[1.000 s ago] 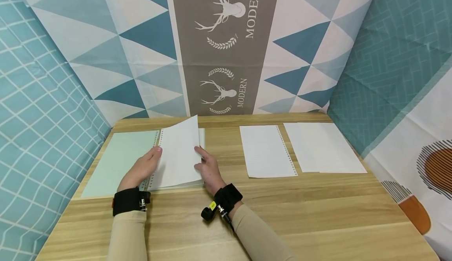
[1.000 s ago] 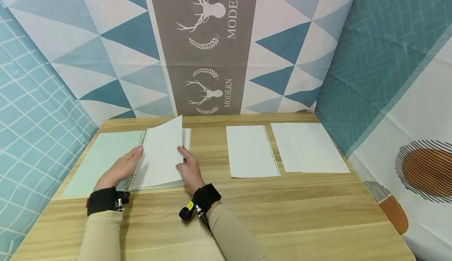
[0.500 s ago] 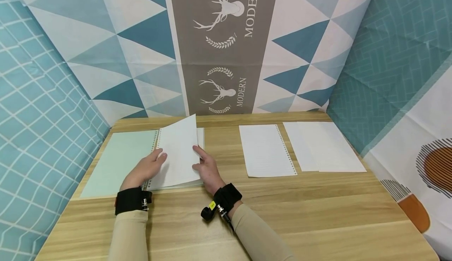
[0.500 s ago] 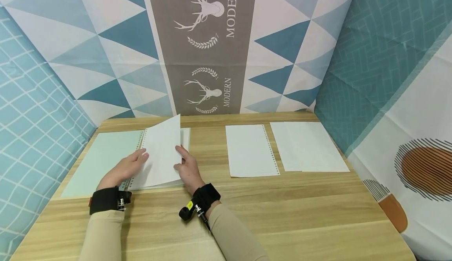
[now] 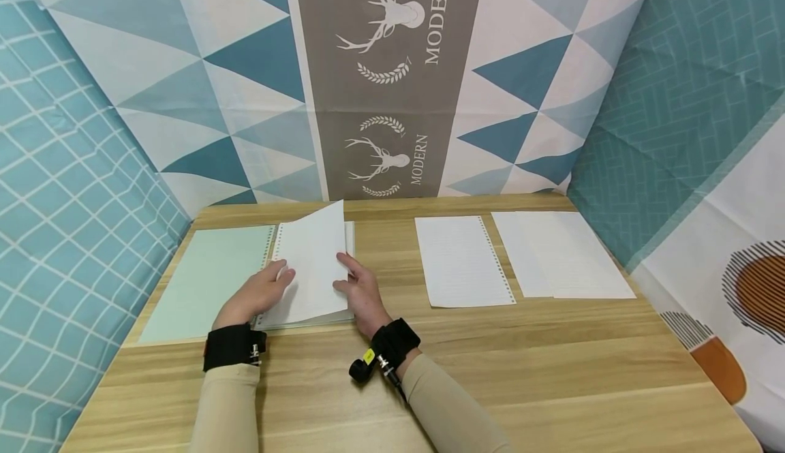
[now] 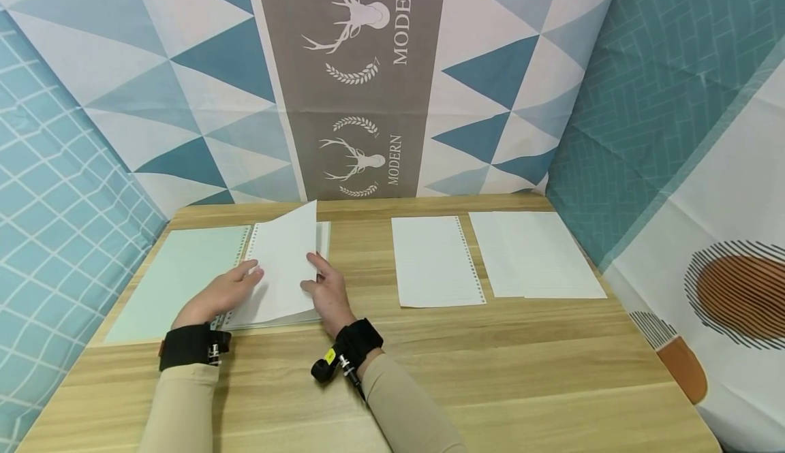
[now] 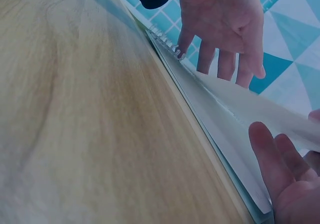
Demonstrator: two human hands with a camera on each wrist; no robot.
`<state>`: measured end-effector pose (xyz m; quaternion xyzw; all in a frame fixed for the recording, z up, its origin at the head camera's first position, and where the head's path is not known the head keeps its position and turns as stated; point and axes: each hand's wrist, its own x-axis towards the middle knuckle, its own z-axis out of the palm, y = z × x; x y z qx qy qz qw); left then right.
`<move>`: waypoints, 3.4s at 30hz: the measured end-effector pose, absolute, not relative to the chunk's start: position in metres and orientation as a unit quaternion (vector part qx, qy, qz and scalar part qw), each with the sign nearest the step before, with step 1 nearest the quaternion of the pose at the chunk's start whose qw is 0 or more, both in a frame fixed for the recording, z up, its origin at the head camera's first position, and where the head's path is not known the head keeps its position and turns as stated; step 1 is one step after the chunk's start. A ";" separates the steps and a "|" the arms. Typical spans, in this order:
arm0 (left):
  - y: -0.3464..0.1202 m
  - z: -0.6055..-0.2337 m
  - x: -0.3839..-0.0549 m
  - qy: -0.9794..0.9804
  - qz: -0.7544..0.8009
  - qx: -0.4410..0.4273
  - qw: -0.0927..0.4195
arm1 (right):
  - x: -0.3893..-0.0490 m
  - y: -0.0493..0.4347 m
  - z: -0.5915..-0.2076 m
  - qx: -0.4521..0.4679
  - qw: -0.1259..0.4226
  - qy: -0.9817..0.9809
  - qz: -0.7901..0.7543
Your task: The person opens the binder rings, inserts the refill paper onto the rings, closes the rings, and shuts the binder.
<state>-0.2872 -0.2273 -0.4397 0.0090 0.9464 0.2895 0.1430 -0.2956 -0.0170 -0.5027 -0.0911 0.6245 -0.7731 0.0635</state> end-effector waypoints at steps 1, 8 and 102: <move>-0.227 -0.439 -0.287 0.946 0.289 0.011 0.144 | -0.296 -0.017 -0.503 -0.093 0.064 0.624 -0.773; -0.227 -0.437 -0.285 0.947 0.287 0.014 0.144 | -0.296 -0.016 -0.504 -0.100 0.064 0.618 -0.777; -0.222 -0.443 -0.296 0.954 0.270 0.016 0.133 | -0.296 -0.019 -0.508 -0.109 0.052 0.636 -0.762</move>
